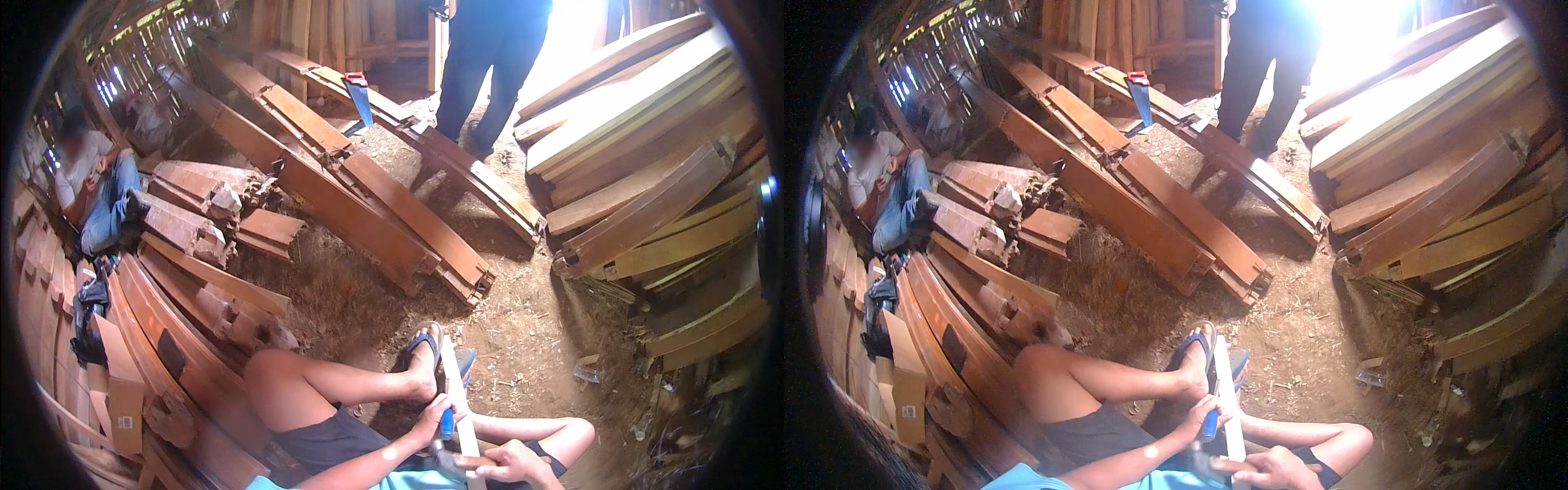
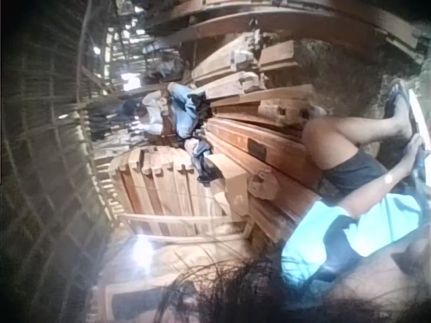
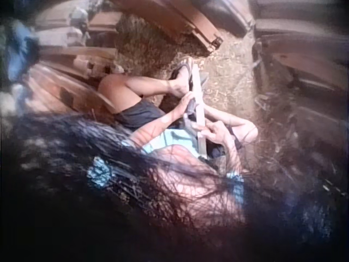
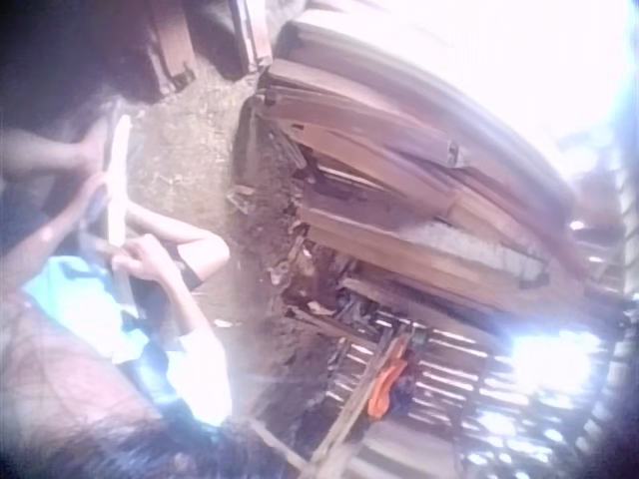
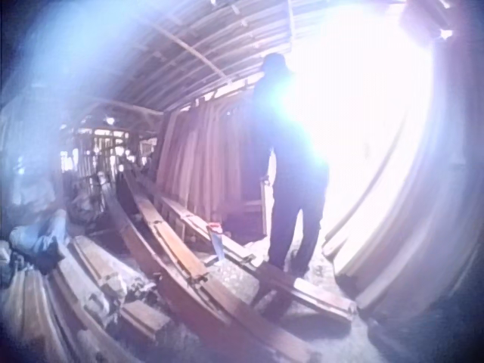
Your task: The person sits on the floor and uses a chisel and hammer to carve a thin wooden strip. They repeatedly strike the chisel to remove material and occasionally inspect the strip.
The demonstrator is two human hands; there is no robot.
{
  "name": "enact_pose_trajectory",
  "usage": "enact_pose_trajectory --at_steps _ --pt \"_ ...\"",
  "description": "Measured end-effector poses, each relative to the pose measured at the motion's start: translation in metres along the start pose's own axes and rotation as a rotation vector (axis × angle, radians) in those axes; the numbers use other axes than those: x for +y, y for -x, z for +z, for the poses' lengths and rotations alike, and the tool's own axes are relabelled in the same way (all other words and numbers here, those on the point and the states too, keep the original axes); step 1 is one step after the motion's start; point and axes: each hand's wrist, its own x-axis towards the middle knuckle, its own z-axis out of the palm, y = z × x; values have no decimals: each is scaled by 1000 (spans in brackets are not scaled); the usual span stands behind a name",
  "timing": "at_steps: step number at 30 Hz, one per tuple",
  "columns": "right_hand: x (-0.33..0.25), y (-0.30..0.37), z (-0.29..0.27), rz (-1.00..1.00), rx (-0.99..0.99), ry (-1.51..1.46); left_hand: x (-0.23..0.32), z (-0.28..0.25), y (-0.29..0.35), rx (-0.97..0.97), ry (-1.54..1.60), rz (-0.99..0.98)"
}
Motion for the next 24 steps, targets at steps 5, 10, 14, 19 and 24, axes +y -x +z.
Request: enact_pose_trajectory --at_steps 5,10,14,19,24 --pt "11 -1 17 -122 -61 -170 5 -11 -4 18 59 -15" --pt "-10 0 -6 -100 -43 97 -7 0 -11 22 17 112" --pt "-10 -7 17 -62 45 -115 -32 2 -14 -3 7 267" --pt "-8 -8 -5 -169 192 113 10 1 -129 -41 1003 -789" --pt "-1 -10 12 -118 237 -82 -72 -5 -127 -77 597 -557"
